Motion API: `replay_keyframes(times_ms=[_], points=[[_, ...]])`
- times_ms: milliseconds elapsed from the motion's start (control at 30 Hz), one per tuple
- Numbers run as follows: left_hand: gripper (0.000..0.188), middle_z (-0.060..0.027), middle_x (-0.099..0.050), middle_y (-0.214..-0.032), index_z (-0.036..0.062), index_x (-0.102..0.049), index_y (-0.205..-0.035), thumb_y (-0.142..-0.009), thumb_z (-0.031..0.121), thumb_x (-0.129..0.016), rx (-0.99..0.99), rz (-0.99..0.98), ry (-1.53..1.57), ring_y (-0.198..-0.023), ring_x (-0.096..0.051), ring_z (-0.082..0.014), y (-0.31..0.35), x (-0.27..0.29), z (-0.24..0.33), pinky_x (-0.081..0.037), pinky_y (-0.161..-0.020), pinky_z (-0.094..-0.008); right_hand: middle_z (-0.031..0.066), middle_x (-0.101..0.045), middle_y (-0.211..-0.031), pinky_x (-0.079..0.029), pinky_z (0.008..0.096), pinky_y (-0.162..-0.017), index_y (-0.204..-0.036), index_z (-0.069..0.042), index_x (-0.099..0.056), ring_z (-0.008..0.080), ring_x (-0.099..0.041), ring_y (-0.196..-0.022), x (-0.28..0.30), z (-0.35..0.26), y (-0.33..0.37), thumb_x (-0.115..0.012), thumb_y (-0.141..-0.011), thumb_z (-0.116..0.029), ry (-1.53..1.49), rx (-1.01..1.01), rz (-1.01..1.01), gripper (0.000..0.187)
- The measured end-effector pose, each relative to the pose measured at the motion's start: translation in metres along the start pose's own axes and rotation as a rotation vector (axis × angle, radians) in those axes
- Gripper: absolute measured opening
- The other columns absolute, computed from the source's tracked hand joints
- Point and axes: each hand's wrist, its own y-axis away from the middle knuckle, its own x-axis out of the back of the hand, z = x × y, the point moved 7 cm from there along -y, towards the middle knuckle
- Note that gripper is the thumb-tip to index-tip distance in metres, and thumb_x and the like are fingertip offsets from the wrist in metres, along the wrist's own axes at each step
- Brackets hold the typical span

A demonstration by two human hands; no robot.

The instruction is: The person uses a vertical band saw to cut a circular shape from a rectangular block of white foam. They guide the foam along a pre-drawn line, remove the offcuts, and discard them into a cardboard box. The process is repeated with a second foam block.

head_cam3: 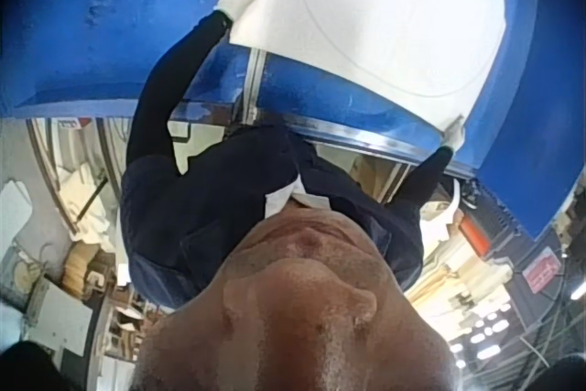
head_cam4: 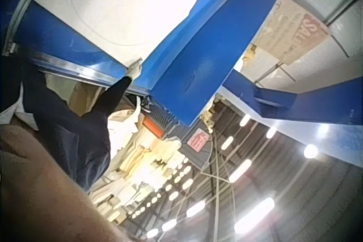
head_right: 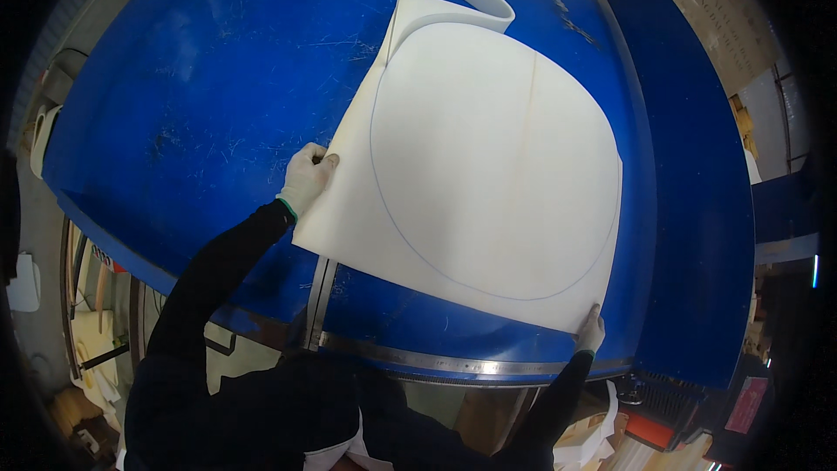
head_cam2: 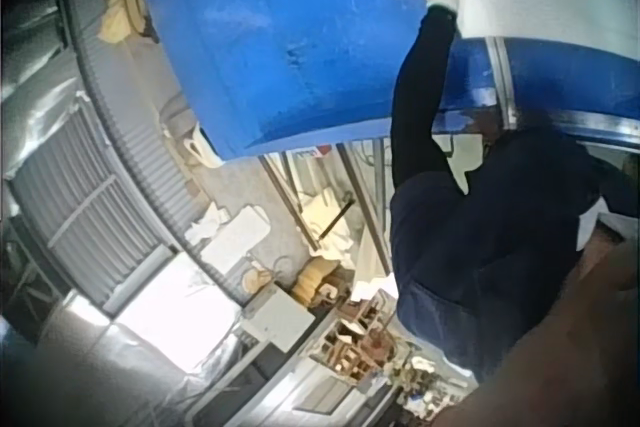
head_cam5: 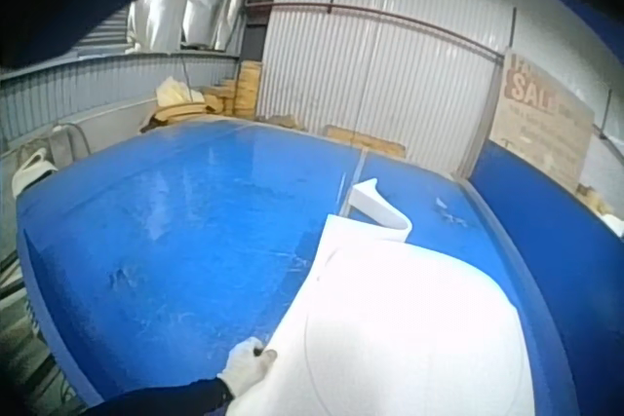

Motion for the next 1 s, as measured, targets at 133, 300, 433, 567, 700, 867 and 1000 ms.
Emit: replay_keyframes(times_ms=[133, 300, 433, 567, 700, 867, 1000], points=[[0.023, -0.0064, -0.067, -0.082, 0.0002, -0.068, -0.097, -0.090, 0.021, -0.071, 0.000, 0.000, -0.005, -0.073, -0.061, -0.0150, -0.006, 0.004, 0.005, -0.050, -0.068, -0.0322, 0.0072, -0.069, -0.097, -0.051, 0.0376, -0.058, -0.118, -0.005, -0.065, 0.0205, -0.066, -0.079, -0.003, 0.002, 0.011, -0.061, -0.095, -0.061, -0.002, 0.003, 0.016, 0.061], [0.025, -0.0123, -0.070, -0.086, -0.0004, -0.068, -0.098, -0.088, 0.022, -0.069, -0.031, 0.010, -0.043, -0.077, -0.067, -0.0232, -0.020, 0.007, 0.002, -0.052, -0.073, -0.0366, 0.0088, -0.069, -0.099, -0.053, 0.0375, -0.059, -0.118, -0.004, -0.064, 0.0219, -0.067, -0.081, -0.011, -0.002, 0.030, -0.060, -0.096, -0.059, 0.026, 0.007, -0.011, 0.059], [0.025, -0.0135, -0.071, -0.088, -0.0004, -0.068, -0.097, -0.088, 0.023, -0.069, -0.073, 0.023, -0.060, -0.079, -0.068, -0.0245, -0.032, 0.006, 0.001, -0.053, -0.074, -0.0371, 0.0089, -0.068, -0.107, -0.054, 0.0444, -0.066, -0.123, -0.007, -0.063, 0.0242, -0.067, -0.091, -0.009, 0.004, 0.035, -0.059, -0.095, -0.062, 0.000, 0.002, -0.037, 0.062], [0.026, -0.0142, -0.072, -0.089, -0.0004, -0.068, -0.097, -0.087, 0.024, -0.069, -0.074, 0.005, -0.058, -0.080, -0.069, -0.0254, -0.041, 0.008, 0.006, -0.053, -0.074, -0.0374, 0.0096, -0.068, -0.100, -0.053, 0.0366, -0.058, -0.120, -0.006, -0.063, 0.0218, -0.067, -0.082, -0.010, 0.011, 0.039, -0.058, -0.098, -0.057, -0.019, 0.016, -0.023, 0.056], [0.026, -0.0149, -0.072, -0.089, 0.0000, -0.068, -0.096, -0.087, 0.024, -0.069, -0.077, 0.006, -0.090, -0.081, -0.069, -0.0268, -0.050, 0.012, 0.010, -0.053, -0.075, -0.0381, 0.0091, -0.068, -0.100, -0.052, 0.0361, -0.057, -0.119, -0.006, -0.063, 0.0217, -0.067, -0.083, -0.018, 0.003, 0.065, -0.057, -0.098, -0.057, -0.023, -0.001, -0.018, 0.055], [0.024, -0.0151, -0.072, -0.089, 0.0010, -0.069, -0.095, -0.087, 0.024, -0.069, -0.153, 0.038, -0.146, -0.084, -0.069, -0.0274, -0.066, 0.013, 0.012, -0.052, -0.077, -0.0388, 0.0072, -0.068, -0.100, -0.051, 0.0349, -0.056, -0.120, -0.006, -0.063, 0.0207, -0.067, -0.082, -0.020, 0.004, 0.079, -0.056, -0.098, -0.059, -0.012, -0.007, -0.004, 0.057], [0.025, -0.0152, -0.072, -0.091, 0.0012, -0.069, -0.096, -0.087, 0.025, -0.069, -0.101, -0.007, -0.129, -0.085, -0.069, -0.0276, -0.075, 0.010, 0.019, -0.052, -0.078, -0.0390, 0.0065, -0.067, -0.110, -0.054, 0.0431, -0.065, -0.125, -0.010, -0.062, 0.0228, -0.066, -0.090, -0.016, 0.017, 0.075, -0.057, -0.095, -0.065, 0.006, -0.018, -0.064, 0.063]])
